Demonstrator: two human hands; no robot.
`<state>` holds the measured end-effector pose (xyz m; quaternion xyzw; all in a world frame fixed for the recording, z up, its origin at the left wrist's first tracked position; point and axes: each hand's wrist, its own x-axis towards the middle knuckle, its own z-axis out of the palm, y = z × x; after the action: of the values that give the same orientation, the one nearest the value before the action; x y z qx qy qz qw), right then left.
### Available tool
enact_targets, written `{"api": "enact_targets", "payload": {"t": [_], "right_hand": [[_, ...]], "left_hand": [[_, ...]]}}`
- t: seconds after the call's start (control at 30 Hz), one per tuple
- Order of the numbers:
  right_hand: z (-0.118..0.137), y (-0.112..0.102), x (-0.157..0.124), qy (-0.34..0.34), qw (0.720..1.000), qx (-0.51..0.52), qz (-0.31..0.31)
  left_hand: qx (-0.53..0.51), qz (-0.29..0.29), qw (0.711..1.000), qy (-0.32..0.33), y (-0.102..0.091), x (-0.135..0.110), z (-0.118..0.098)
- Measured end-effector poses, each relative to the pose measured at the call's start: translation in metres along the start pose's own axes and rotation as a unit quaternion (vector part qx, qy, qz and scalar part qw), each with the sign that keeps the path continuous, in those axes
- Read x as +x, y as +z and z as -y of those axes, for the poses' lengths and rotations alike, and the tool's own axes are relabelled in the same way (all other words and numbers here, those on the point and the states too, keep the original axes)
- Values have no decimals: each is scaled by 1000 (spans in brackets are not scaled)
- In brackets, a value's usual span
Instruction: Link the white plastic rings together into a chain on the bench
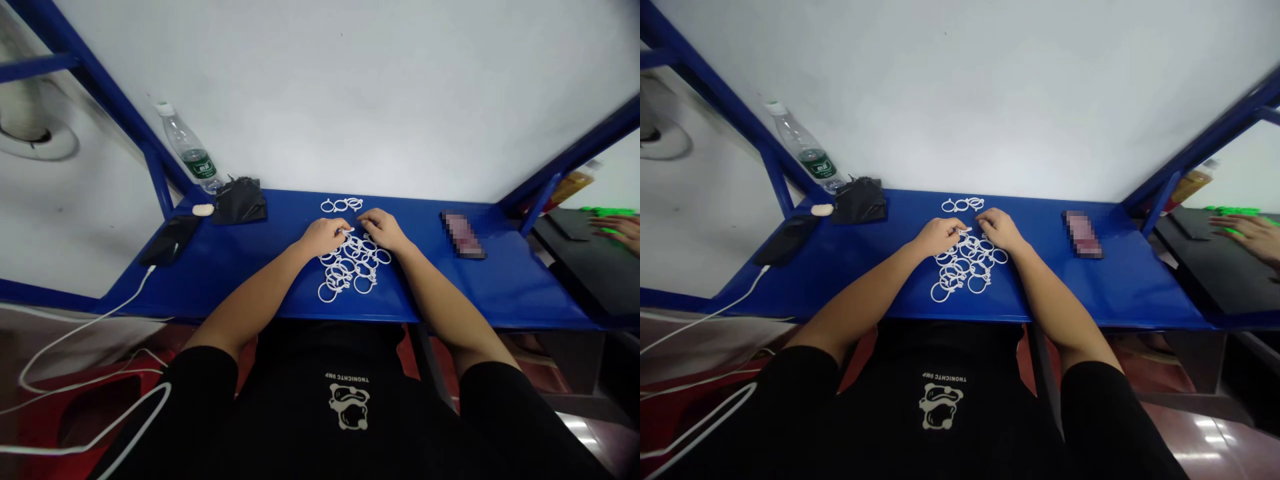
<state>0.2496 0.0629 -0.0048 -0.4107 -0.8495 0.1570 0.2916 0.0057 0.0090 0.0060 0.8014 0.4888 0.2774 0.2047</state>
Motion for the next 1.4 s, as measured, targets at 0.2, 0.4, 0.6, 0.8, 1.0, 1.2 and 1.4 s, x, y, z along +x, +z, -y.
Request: {"api": "enact_targets", "payload": {"t": [0.2,0.4,0.6,0.8,1.0,1.2,1.4], "right_hand": [[-24,4,35,58,998,-24,14],[-27,20,63,36,993,-91,65],[-24,9,39,-19,995,-42,84],[-41,-14,7,50,995,-59,56],[-36,-1,-5,25,998,-52,18],[-32,-7,-8,53,998,-34,7],[-30,-10,-7,30,999,-20,19]], "left_hand": [[0,11,1000,23,-3,-1,-3],[30,-44,999,7,-3,3,7],[135,-65,986,-78,1,5,23],[151,-42,984,-80,2,6,26],[149,-65,983,-80,-1,7,22],[123,-123,982,-79,-3,9,21],[129,-134,978,-95,2,11,33]]}}
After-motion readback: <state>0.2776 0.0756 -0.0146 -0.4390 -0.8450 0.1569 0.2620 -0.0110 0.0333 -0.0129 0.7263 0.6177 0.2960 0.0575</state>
